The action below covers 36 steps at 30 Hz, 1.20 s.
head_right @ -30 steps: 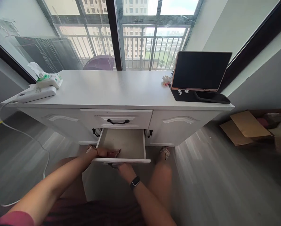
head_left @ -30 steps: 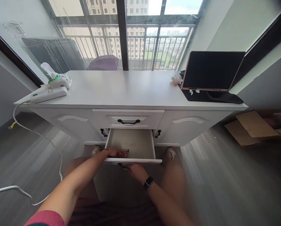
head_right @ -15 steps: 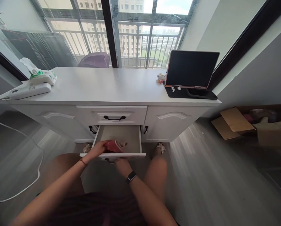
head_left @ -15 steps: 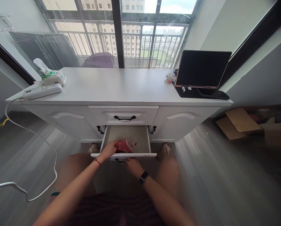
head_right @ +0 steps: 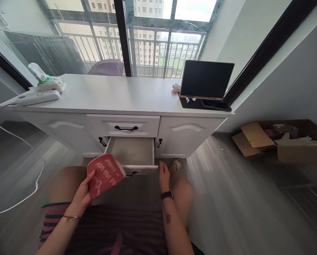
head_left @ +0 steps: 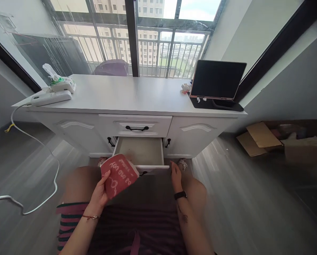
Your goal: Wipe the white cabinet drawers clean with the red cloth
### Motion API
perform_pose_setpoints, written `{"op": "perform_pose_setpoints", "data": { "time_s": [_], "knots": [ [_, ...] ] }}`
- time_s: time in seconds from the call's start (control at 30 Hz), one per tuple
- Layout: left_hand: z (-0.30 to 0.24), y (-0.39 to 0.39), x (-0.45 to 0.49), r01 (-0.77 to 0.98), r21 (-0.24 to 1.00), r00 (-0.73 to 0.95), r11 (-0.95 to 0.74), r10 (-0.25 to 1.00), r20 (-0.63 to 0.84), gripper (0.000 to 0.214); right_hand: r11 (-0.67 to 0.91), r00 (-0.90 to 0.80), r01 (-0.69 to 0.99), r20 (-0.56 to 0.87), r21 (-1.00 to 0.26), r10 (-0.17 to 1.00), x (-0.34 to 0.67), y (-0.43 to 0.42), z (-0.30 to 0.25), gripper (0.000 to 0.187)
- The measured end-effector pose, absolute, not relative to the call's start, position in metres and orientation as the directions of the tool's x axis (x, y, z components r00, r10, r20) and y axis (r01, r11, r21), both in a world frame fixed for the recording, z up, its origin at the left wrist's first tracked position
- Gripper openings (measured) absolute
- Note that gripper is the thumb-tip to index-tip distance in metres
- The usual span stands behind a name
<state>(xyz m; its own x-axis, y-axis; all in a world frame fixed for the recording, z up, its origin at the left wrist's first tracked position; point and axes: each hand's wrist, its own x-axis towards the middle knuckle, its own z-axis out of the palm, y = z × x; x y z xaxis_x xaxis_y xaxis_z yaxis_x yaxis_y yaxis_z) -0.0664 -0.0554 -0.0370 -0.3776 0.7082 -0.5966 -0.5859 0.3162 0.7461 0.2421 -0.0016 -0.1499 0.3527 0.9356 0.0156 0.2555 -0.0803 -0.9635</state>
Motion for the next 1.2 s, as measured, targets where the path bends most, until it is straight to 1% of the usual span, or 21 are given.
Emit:
{"op": "perform_pose_setpoints", "data": {
  "time_s": [0.07, 0.1, 0.13, 0.17, 0.2, 0.23, 0.27, 0.33, 0.4, 0.47, 0.57, 0.67, 0.73, 0.77, 0.8, 0.87, 0.93, 1.0, 1.07, 1.13, 1.2],
  "knots": [
    [-0.042, -0.055, -0.056, -0.58, 0.778, -0.474, 0.242, 0.676, -0.564, 0.013, -0.168, 0.327, 0.092, -0.13, -0.982, 0.936, 0.241, 0.002, -0.151, 0.07],
    [-0.044, -0.054, -0.051, -0.543, 0.823, -0.558, 0.167, 0.661, -0.503, 0.018, -0.189, 0.308, 0.052, -0.164, -0.981, 0.937, 0.239, 0.003, -0.151, 0.074],
    [-0.047, -0.053, -0.047, -0.446, 0.89, -0.658, 0.092, 0.641, -0.396, 0.024, -0.199, 0.29, 0.035, -0.18, -0.979, 0.94, 0.235, 0.003, -0.151, 0.077],
    [-0.051, -0.052, -0.042, -0.303, 0.952, -0.74, 0.048, 0.617, -0.267, 0.029, -0.203, 0.279, 0.03, -0.187, -0.979, 0.942, 0.232, 0.002, -0.151, 0.078],
    [-0.057, -0.051, -0.038, -0.139, 0.989, -0.78, 0.053, 0.61, -0.142, 0.034, -0.204, 0.273, 0.024, -0.19, -0.979, 0.943, 0.229, 0.002, -0.15, 0.078],
    [-0.063, -0.05, -0.032, 0.025, 0.995, -0.78, 0.097, 0.624, -0.042, 0.038, -0.205, 0.273, 0.016, -0.193, -0.979, 0.942, 0.227, 0.001, -0.15, 0.077],
    [-0.071, -0.049, -0.026, 0.176, 0.972, -0.752, 0.156, 0.659, 0.03, 0.041, -0.207, 0.276, 0.007, -0.197, -0.978, 0.941, 0.225, 0.0, -0.15, 0.076],
    [-0.089, -0.045, -0.011, 0.411, 0.884, -0.649, 0.223, 0.752, 0.112, 0.046, -0.217, 0.289, -0.017, -0.213, -0.976, 0.933, 0.224, 0.0, -0.149, 0.075],
    [-0.107, -0.041, 0.006, 0.557, 0.803, -0.542, 0.21, 0.824, 0.161, 0.051, -0.229, 0.29, -0.042, -0.231, -0.973, 0.929, 0.225, 0.0, -0.15, 0.075],
    [-0.121, -0.037, 0.023, 0.641, 0.741, -0.461, 0.2, 0.872, 0.163, 0.054, -0.235, 0.283, -0.061, -0.243, -0.97, 0.928, 0.226, 0.001, -0.15, 0.075],
    [-0.137, -0.036, 0.044, 0.713, 0.685, -0.342, 0.149, 0.927, 0.154, 0.054, -0.247, 0.274, -0.078, -0.259, -0.966, 0.926, 0.228, 0.002, -0.152, 0.076],
    [-0.149, -0.041, 0.062, 0.748, 0.664, -0.172, 0.015, 0.97, 0.171, 0.042, -0.275, 0.27, -0.134, -0.302, -0.952, 0.914, 0.229, 0.004, -0.155, 0.075],
    [-0.156, -0.044, 0.074, 0.759, 0.644, 0.0, -0.094, 0.989, 0.145, 0.037, -0.282, 0.272, -0.171, -0.32, -0.944, 0.907, 0.229, 0.005, -0.156, 0.076],
    [-0.16, -0.044, 0.08, 0.762, 0.627, 0.112, -0.163, 0.986, 0.12, 0.037, -0.278, 0.273, -0.183, -0.32, -0.943, 0.907, 0.229, 0.006, -0.157, 0.077],
    [-0.163, -0.044, 0.085, 0.759, 0.604, 0.235, -0.242, 0.968, 0.093, 0.037, -0.271, 0.27, -0.192, -0.316, -0.943, 0.91, 0.23, 0.007, -0.157, 0.078],
    [-0.17, -0.038, 0.093, 0.73, 0.542, 0.465, -0.417, 0.883, 0.053, 0.04, -0.272, 0.265, -0.202, -0.32, -0.941, 0.91, 0.231, 0.007, -0.157, 0.078],
    [-0.174, -0.029, 0.095, 0.675, 0.469, 0.624, -0.57, 0.78, 0.05, 0.045, -0.289, 0.279, -0.211, -0.341, -0.934, 0.898, 0.232, 0.007, -0.156, 0.076],
    [-0.175, -0.019, 0.089, 0.613, 0.413, 0.715, -0.674, 0.695, 0.074, 0.05, -0.299, 0.287, -0.243, -0.363, -0.923, 0.887, 0.232, 0.007, -0.155, 0.075],
    [-0.174, -0.008, 0.076, 0.546, 0.409, 0.772, -0.731, 0.629, 0.093, 0.053, -0.299, 0.267, -0.299, -0.381, -0.906, 0.885, 0.23, 0.008, -0.153, 0.075],
    [-0.171, 0.0, 0.057, 0.495, 0.462, 0.795, -0.736, 0.599, 0.102, 0.053, -0.302, 0.253, -0.345, -0.398, -0.889, 0.882, 0.227, 0.01, -0.152, 0.077],
    [-0.166, 0.005, 0.034, 0.477, 0.552, 0.77, -0.684, 0.628, 0.113, 0.053, -0.295, 0.267, -0.363, -0.402, -0.884, 0.876, 0.224, 0.013, -0.152, 0.078]
  ]
}}
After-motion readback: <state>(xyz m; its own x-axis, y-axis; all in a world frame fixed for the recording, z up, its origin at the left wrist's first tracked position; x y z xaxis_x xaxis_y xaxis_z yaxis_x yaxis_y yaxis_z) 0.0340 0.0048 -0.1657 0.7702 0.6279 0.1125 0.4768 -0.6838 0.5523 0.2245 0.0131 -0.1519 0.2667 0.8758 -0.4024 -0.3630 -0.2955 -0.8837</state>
